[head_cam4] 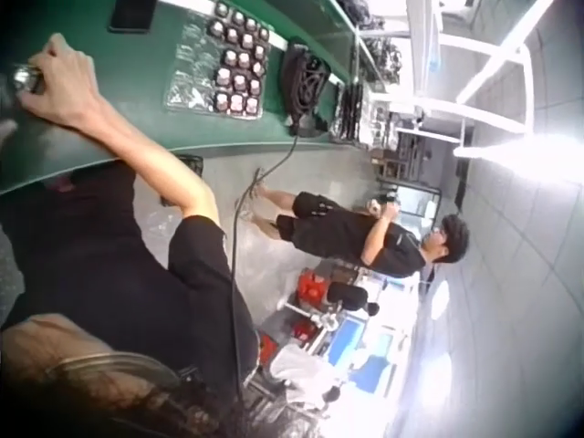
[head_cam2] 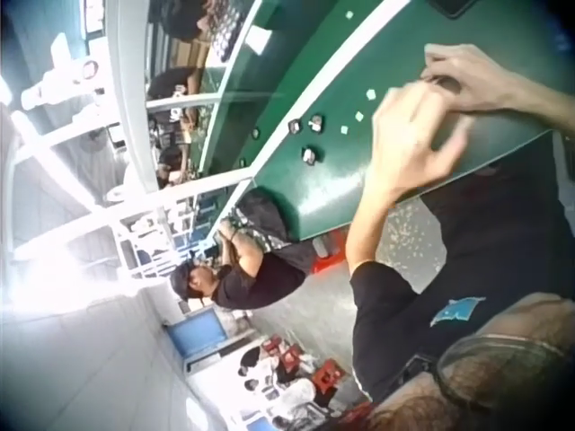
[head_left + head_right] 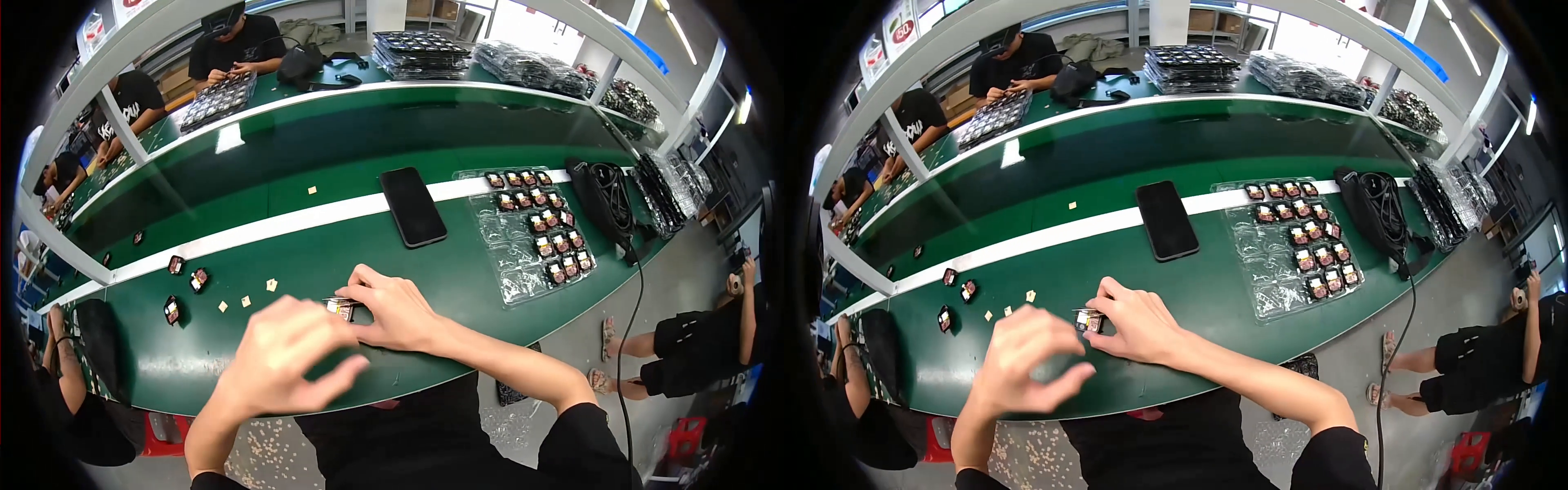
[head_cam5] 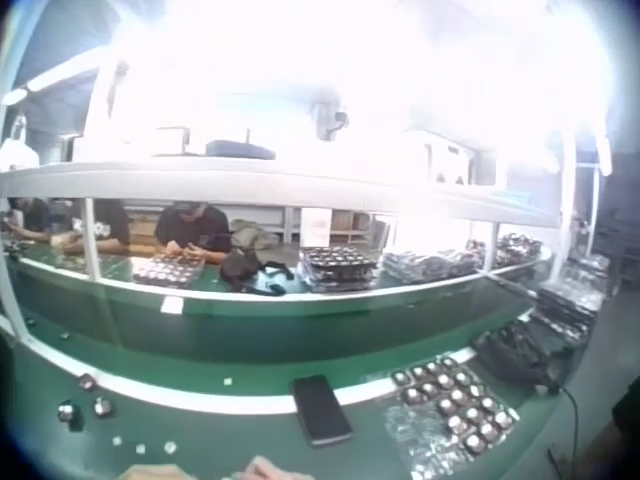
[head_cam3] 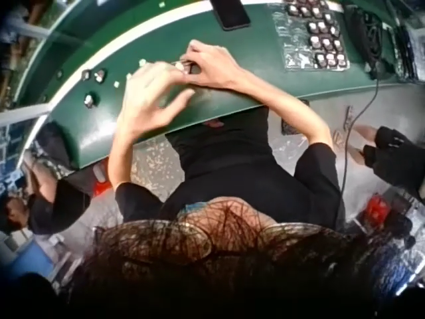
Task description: Manually assemble internal components of small electronic devices at a workbench.
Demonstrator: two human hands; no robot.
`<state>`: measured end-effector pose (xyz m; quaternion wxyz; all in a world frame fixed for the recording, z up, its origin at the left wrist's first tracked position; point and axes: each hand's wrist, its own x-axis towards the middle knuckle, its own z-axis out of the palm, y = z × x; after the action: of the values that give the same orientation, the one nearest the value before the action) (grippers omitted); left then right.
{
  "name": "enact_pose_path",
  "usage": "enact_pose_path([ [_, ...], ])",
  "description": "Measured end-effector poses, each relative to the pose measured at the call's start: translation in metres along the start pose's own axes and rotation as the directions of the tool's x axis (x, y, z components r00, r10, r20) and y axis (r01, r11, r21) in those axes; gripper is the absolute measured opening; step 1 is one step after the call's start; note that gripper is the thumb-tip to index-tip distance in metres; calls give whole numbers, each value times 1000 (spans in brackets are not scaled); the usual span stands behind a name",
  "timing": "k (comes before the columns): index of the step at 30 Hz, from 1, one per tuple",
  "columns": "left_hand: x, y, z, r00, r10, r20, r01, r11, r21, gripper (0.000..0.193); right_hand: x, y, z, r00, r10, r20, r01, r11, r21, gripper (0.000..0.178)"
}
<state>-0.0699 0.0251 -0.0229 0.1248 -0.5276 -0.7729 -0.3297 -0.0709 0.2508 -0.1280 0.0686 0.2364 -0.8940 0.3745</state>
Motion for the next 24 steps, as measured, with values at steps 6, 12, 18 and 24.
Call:
enact_pose_path([
  [6,28,115,11,930,365,31,-340,892,-298,32,-4,-13,-8,998,55,-11,-55,998,-27,45],
  [12,25,117,8,905,412,105,-289,778,-558,26,-24,-11,-41,994,36,-100,-43,997,-68,41],
  [18,-13,94,-13,917,360,172,-185,764,-618,16,-63,34,-140,853,140,-503,-266,945,-189,31],
  [24,-61,24,-40,966,-234,108,214,961,174,23,-87,99,-178,741,288,-606,-566,753,-335,40],
])
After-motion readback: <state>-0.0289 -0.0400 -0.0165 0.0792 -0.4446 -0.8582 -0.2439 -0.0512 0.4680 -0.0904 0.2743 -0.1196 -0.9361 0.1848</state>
